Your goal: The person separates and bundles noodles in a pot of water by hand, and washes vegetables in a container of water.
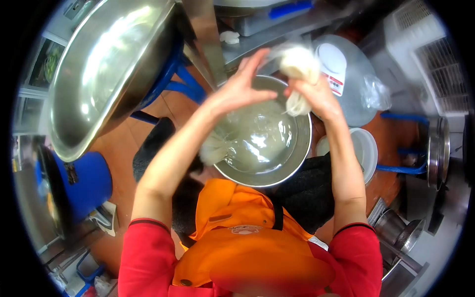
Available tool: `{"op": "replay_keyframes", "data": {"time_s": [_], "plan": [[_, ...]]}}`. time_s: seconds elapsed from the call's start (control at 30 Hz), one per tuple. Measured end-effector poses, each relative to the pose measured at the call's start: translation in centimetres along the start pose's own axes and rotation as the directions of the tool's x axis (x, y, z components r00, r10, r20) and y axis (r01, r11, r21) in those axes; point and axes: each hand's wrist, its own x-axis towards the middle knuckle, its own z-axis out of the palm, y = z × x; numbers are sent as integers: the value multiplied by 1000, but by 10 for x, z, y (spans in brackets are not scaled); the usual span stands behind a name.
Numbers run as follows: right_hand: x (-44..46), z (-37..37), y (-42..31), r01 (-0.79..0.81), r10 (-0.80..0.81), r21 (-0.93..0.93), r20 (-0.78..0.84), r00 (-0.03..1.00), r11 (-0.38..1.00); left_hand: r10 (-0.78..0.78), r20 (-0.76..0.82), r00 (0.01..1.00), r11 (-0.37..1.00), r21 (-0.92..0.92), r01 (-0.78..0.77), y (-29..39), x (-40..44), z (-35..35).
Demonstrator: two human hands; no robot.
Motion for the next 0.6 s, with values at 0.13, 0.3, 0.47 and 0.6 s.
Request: {"op": "replay_keyframes", "data": {"time_s": [0.13,0.3,0.47,0.6], "plan": [[2,-23,-6,7,0,64,-123,992,998,-224,181,958,878,463,118,-109,-16,27],[-4,-31,-12,35,-52,-148,-114,992,988,-312,111,943,705,693,152,-177,-23,46],[-11,-33,-1,51,-69,-213,-82,994,976,-405,177,897,787,566,244,-141,-38,34],[-14,-28,-7,13,-34,-304,-63,997,953,-496,259,829,646,748,153,-81,-55,8]]}}
